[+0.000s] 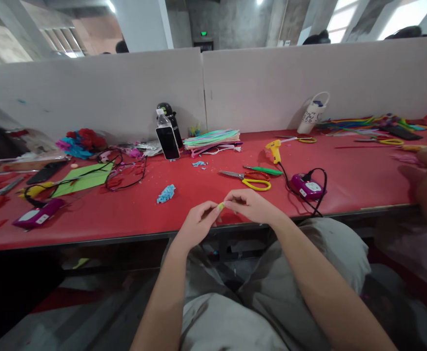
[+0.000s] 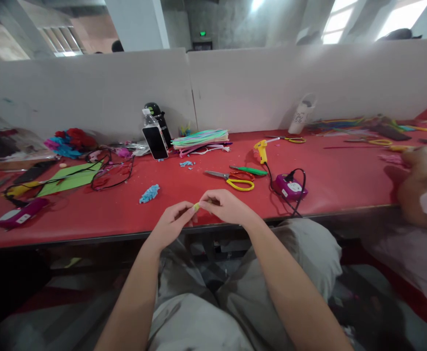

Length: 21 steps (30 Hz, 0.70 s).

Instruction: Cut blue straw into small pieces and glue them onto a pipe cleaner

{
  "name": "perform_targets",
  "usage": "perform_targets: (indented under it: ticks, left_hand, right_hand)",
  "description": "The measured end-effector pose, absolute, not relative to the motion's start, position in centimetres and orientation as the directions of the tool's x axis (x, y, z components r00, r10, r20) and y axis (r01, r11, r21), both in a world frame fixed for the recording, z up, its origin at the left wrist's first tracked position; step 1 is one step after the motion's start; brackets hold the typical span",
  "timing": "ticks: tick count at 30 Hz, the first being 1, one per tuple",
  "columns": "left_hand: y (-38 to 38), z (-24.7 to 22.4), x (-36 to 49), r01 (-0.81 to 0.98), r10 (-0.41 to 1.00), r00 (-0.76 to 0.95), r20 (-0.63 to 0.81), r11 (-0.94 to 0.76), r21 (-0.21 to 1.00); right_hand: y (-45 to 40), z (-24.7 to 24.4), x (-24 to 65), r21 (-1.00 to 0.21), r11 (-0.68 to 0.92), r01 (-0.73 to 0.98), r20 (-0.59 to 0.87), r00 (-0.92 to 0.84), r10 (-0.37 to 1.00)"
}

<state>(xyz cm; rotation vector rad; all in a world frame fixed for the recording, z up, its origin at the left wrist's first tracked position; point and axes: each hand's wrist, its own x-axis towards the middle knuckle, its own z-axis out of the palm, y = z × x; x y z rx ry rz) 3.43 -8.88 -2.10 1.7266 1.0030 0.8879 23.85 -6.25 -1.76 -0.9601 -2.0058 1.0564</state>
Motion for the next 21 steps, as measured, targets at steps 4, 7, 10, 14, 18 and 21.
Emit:
perform_targets:
  ticks: [4, 7, 10, 14, 18, 21]
  left_hand:
    - [-9.0, -2.0, 3.5, 0.317, 0.894, 0.430, 0.126, -0.280, 0.906]
    - [-9.0, -2.2, 3.4, 0.316, 0.903, 0.402, 0.155, -0.296, 0.901]
    - [-8.9, -2.4, 3.2, 0.276, 0.918, 0.351, 0.184, -0.289, 0.917]
    - [-8.6, -2.9, 3.2, 0.114, 0.922, 0.365, 0.131, -0.184, 0.976]
    - [-8.3, -3.1, 3.8, -0.190, 0.920, 0.392, 0.005, 0.076, 0.979]
    - [-8.4, -2.8, 4.0, -0.319, 0.910, 0.413, -0.040, 0.186, 0.929]
  right_hand:
    - [-6.4, -1.9, 23.6, -0.880, 0.381, 0.285, 0.186, -0.532, 0.826]
    - [-6.4, -1.6, 23.8, -0.874, 0.382, 0.300, 0.172, -0.545, 0.821]
    - [-6.5, -0.9, 24.4, -0.838, 0.431, 0.336, 0.191, -0.558, 0.808]
    - [-7.1, -0.2, 24.7, -0.726, 0.581, 0.367, 0.370, -0.504, 0.780]
    - [-7.8, -0.8, 24.2, -0.476, 0.737, 0.481, 0.596, -0.439, 0.672]
    - [-7.8, -1.4, 23.8, -0.337, 0.747, 0.573, 0.666, -0.415, 0.619]
